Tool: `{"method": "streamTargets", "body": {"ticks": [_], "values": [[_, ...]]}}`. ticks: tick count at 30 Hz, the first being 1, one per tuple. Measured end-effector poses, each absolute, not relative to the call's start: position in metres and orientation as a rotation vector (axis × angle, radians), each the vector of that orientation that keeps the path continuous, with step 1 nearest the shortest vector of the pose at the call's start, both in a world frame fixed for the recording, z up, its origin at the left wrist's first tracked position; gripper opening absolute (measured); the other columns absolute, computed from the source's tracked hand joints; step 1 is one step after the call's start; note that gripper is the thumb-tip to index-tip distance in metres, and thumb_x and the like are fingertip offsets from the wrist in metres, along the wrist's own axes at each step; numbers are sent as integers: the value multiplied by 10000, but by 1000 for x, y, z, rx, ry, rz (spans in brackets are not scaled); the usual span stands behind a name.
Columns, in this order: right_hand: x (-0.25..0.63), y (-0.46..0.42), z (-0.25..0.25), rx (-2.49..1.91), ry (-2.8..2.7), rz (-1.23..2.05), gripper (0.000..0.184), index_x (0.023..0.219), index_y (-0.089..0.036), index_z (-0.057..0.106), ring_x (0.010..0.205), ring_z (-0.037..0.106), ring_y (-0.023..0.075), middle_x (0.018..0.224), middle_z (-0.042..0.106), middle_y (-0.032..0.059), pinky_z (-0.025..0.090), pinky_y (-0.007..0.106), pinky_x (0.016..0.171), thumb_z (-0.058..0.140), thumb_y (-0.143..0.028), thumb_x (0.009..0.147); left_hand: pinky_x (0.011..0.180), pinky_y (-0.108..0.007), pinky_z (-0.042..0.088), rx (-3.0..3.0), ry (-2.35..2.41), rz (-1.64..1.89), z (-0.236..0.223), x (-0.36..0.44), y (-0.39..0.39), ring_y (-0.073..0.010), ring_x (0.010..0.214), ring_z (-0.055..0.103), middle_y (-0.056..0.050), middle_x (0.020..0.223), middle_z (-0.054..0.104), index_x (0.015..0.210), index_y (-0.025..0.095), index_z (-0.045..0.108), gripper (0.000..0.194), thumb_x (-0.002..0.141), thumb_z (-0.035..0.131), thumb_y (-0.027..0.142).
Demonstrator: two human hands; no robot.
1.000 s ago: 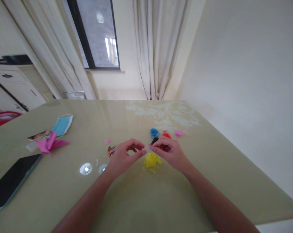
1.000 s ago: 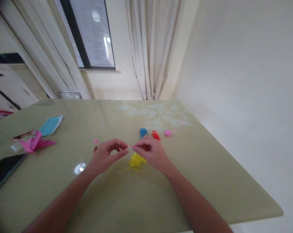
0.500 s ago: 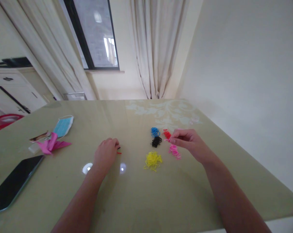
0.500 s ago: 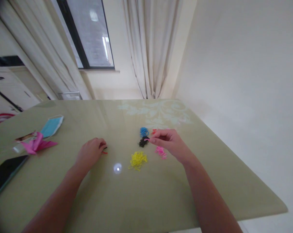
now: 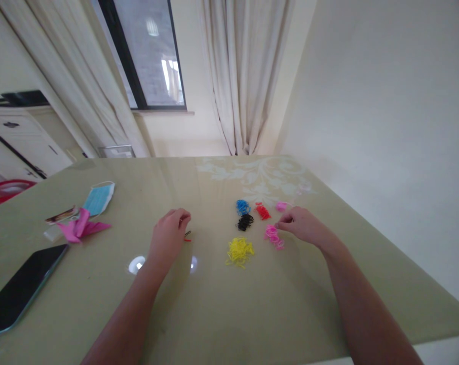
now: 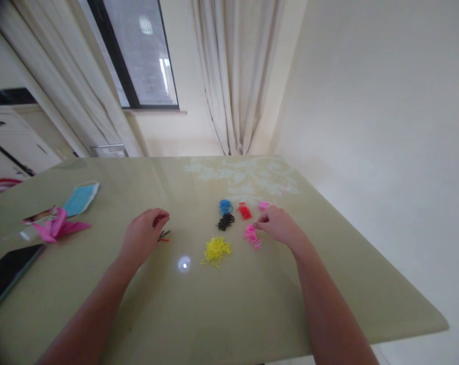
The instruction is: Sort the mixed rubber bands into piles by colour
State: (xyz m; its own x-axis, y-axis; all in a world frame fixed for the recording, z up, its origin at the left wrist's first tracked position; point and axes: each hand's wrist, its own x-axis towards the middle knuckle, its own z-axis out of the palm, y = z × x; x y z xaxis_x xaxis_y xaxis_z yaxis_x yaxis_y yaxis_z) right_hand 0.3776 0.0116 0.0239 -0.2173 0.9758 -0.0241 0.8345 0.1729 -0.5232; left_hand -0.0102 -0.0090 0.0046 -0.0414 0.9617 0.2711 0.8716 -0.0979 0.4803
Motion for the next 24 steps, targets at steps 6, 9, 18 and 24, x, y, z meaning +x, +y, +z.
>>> {"method": "streamTargets", "body": {"ticks": [6, 9, 18, 24], "values": [[353, 4, 35, -1507, -2013, 477, 319, 658, -184, 759, 551, 465, 137, 576, 598, 19, 315, 294, 565, 675, -387, 890, 842, -377, 619, 1483, 1303, 1149, 15, 21, -21, -232, 867, 767, -82, 942, 822, 990, 192, 759, 308, 858, 724, 469], [318, -9, 34, -1297, -1927, 701, 314, 857, -193, 812, 555, 455, 140, 620, 615, 15, 314, 286, 538, 671, -466, 924, 853, -359, 631, 1344, 1105, 1156, 15, 39, -29, -218, 868, 777, -82, 925, 826, 948, 182, 756, 349, 818, 786, 504], [272, -28, 16, -1106, -1853, 924, 233, 899, -177, 804, 585, 427, 115, 685, 571, -4, 313, 267, 530, 762, -406, 879, 754, -290, 612, 1402, 1012, 1029, 6, 52, -36, -180, 812, 761, -49, 847, 809, 941, 175, 745, 258, 853, 784, 414], [276, -26, 17, -1099, -1844, 1005, 244, 878, -160, 799, 585, 430, 109, 666, 566, -8, 303, 263, 528, 739, -396, 882, 751, -287, 608, 1421, 1011, 1008, 5, 53, -37, -174, 809, 753, -47, 853, 802, 945, 176, 749, 237, 866, 771, 399]]}}
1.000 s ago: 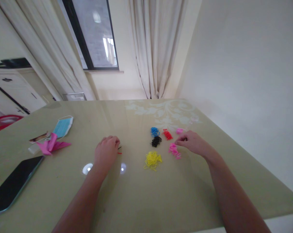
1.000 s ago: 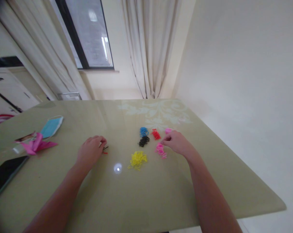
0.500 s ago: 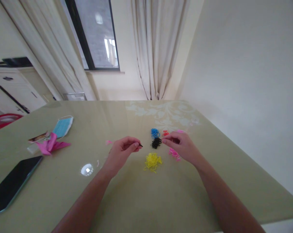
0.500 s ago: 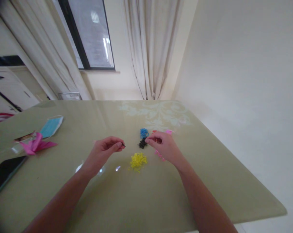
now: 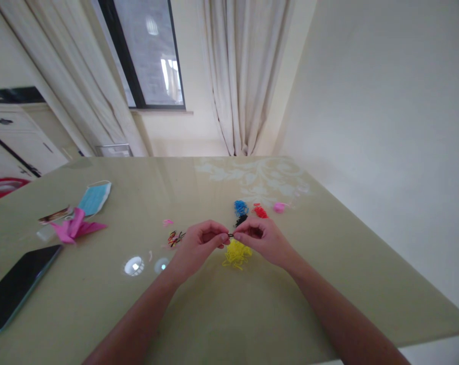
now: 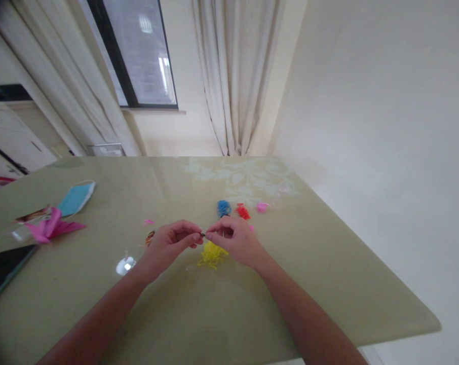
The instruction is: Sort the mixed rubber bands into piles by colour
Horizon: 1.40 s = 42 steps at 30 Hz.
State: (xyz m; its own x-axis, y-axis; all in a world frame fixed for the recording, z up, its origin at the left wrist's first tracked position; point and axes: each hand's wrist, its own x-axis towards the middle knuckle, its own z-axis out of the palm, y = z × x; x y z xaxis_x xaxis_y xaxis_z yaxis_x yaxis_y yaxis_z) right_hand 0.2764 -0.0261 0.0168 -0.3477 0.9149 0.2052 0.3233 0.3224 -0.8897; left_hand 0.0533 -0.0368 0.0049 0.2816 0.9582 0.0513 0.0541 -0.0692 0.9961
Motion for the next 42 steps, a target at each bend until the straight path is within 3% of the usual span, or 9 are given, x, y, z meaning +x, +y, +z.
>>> {"method": "streamTargets", "body": {"ticks": [4, 9, 13, 17, 19, 22, 27, 32, 42], "values": [[275, -28, 18, -1081, -1845, 1037, 259, 937, -162, 807, 567, 409, 102, 664, 545, -18, 292, 259, 515, 754, -405, 864, 743, -286, 604, 1418, 1002, 1008, 5, 56, -39, -171, 791, 748, -44, 832, 795, 937, 176, 748, 241, 862, 774, 404], [276, -26, 18, -1073, -1783, 1010, 232, 855, -174, 799, 587, 449, 114, 675, 594, 1, 322, 268, 532, 758, -402, 866, 709, -281, 584, 1481, 1022, 969, 10, 55, -37, -179, 778, 741, -49, 842, 796, 969, 184, 749, 293, 867, 750, 458], [281, -26, 23, -1008, -1599, 1110, 225, 844, -200, 811, 639, 541, 138, 724, 681, 25, 412, 277, 574, 804, -424, 833, 675, -311, 560, 1690, 1410, 1036, 10, 29, -22, -199, 734, 704, -63, 876, 787, 966, 193, 754, 340, 938, 614, 502], [286, -30, 31, -964, -1439, 1143, 187, 814, -224, 821, 617, 572, 135, 743, 731, 26, 457, 272, 561, 849, -408, 800, 984, -477, 521, 2101, 2209, 742, -3, -15, -7, -331, 1126, 657, -155, 1238, 729, 1172, 170, 751, 344, 981, 492, 291], [287, -31, 34, -944, -1406, 1142, 190, 806, -230, 823, 588, 565, 129, 748, 741, 27, 452, 265, 525, 858, -416, 793, 1001, -512, 508, 2107, 2407, 476, -10, -30, -3, -372, 1219, 613, -175, 1364, 669, 1276, 169, 718, 409, 995, 428, 234], [291, -30, 35, -930, -1384, 1120, 215, 796, -231, 820, 606, 590, 142, 745, 746, 34, 463, 265, 522, 866, -441, 783, 947, -451, 535, 2088, 2405, 257, -15, -40, 1, -342, 1148, 659, -174, 1258, 704, 1188, 172, 752, 413, 1012, 381, 213], [296, -15, 24, -1033, -1507, 1011, 249, 820, -207, 817, 668, 624, 169, 759, 753, 49, 480, 289, 589, 823, -456, 802, 832, -364, 546, 2032, 2398, 240, -8, -36, 5, -281, 975, 723, -139, 1100, 735, 1059, 194, 769, 357, 1007, 418, 236], [292, 4, -5, -1300, -1789, 669, 223, 811, -194, 816, 581, 538, 148, 655, 697, 27, 392, 279, 547, 726, -388, 872, 816, -364, 534, 2047, 2346, 329, -5, -34, 5, -289, 978, 731, -138, 1092, 766, 1034, 197, 754, 307, 992, 456, 255], [288, 8, -14, -1599, -1939, 333, 148, 778, -188, 776, 628, 583, 165, 671, 668, 27, 378, 295, 616, 730, -289, 875, 799, -377, 527, 1965, 2256, 489, -2, -27, 1, -296, 927, 736, -118, 990, 789, 961, 221, 748, 217, 945, 546, 301]]}}
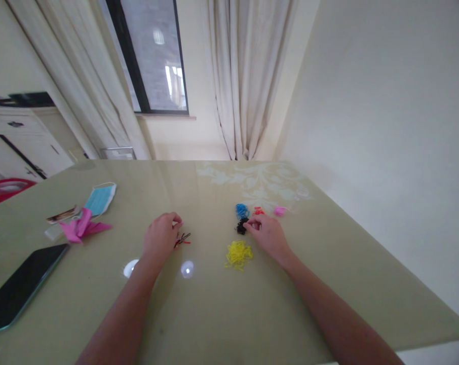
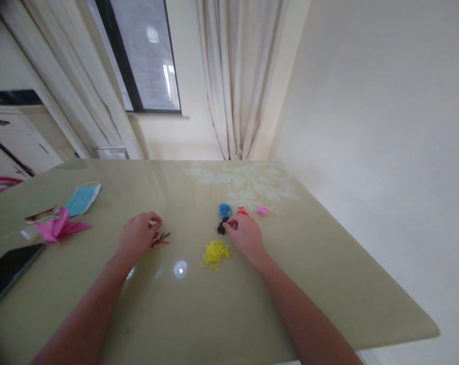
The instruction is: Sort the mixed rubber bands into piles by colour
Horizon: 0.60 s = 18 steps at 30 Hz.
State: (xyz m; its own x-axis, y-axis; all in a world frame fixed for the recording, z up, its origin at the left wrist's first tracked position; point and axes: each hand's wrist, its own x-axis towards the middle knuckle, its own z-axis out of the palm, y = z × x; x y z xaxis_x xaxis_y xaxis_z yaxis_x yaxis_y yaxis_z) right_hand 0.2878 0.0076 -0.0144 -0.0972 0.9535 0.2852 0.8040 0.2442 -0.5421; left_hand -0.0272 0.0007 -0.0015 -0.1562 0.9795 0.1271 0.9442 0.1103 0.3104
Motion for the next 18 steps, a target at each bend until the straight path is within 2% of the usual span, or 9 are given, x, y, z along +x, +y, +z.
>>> {"method": "streamTargets", "body": {"ticks": [3, 8, 12, 14, 18], "values": [[292, 8, -13, -1643, -1903, 314, 143, 776, -187, 764, 613, 572, 162, 653, 645, 20, 371, 289, 606, 734, -289, 872, 794, -370, 526, 1994, 2239, 567, -2, -27, 1, -275, 895, 729, -113, 1033, 771, 902, 214, 750, 199, 924, 570, 297], [295, 6, -9, -1505, -1878, 303, 155, 795, -199, 745, 587, 539, 159, 627, 625, 8, 359, 287, 579, 699, -315, 886, 747, -353, 522, 1877, 2129, 766, 2, -23, 1, -243, 768, 720, -71, 820, 775, 864, 221, 749, 161, 896, 615, 304], [287, -2, -1, -1337, -1874, 367, 152, 815, -200, 727, 592, 522, 155, 650, 622, 10, 376, 290, 584, 680, -316, 901, 680, -309, 536, 1846, 1864, 980, 6, -9, -3, -197, 682, 692, -35, 777, 774, 857, 225, 738, 176, 884, 649, 375], [280, -8, 1, -1260, -1882, 428, 154, 827, -205, 728, 586, 506, 152, 651, 617, 10, 374, 288, 571, 680, -325, 911, 673, -298, 550, 1842, 1690, 1081, 8, 4, -8, -187, 676, 695, -27, 781, 777, 840, 227, 724, 187, 875, 676, 405], [269, -18, 3, -1150, -1867, 603, 194, 939, -204, 764, 583, 477, 139, 688, 621, 12, 368, 277, 552, 718, -392, 917, 767, -315, 592, 1797, 1412, 1202, 10, 32, -22, -204, 794, 758, -32, 863, 801, 922, 229, 701, 213, 861, 748, 428]]}}
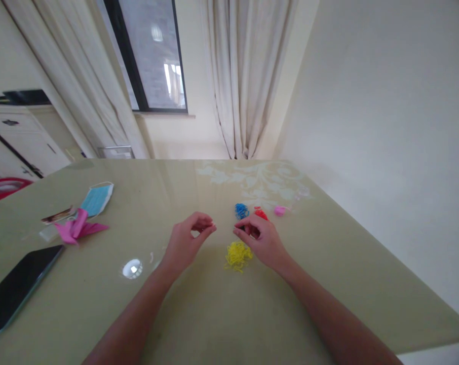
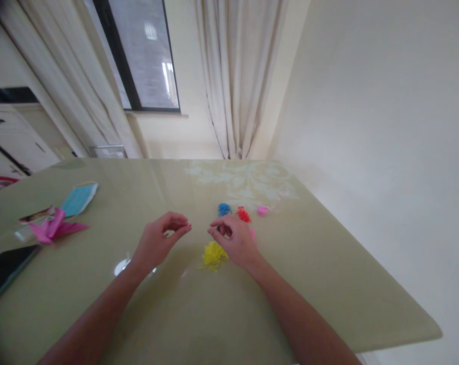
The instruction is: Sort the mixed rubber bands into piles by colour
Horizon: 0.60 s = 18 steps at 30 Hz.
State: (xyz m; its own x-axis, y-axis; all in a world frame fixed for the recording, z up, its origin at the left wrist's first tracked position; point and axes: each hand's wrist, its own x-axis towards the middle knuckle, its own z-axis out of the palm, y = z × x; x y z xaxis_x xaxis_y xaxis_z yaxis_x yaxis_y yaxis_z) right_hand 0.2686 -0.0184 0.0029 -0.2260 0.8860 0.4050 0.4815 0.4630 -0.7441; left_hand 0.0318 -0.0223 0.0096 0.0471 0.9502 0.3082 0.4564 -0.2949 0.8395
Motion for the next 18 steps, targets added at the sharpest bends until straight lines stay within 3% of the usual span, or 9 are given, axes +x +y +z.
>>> {"method": "streamTargets", "body": {"ticks": [4, 10, 18], "values": [[263, -26, 7, -1041, -1882, 719, 298, 1086, -206, 787, 599, 469, 125, 767, 618, 11, 374, 269, 565, 736, -451, 923, 817, -328, 606, 1800, 1262, 1123, 10, 49, -34, -211, 866, 778, -34, 926, 815, 970, 237, 706, 183, 887, 742, 396], [263, -30, 13, -1006, -1933, 737, 327, 934, -210, 814, 592, 463, 120, 760, 602, 19, 367, 271, 562, 711, -520, 937, 803, -332, 606, 1797, 1186, 1025, 6, 51, -37, -222, 907, 779, -45, 962, 820, 1038, 241, 686, 206, 911, 726, 398], [268, -26, 14, -1044, -1888, 794, 249, 848, -201, 800, 588, 473, 131, 692, 612, 20, 369, 275, 544, 741, -437, 901, 821, -305, 584, 1877, 1148, 994, 9, 55, -41, -191, 873, 754, -17, 948, 808, 1040, 246, 700, 168, 922, 709, 364]]}}
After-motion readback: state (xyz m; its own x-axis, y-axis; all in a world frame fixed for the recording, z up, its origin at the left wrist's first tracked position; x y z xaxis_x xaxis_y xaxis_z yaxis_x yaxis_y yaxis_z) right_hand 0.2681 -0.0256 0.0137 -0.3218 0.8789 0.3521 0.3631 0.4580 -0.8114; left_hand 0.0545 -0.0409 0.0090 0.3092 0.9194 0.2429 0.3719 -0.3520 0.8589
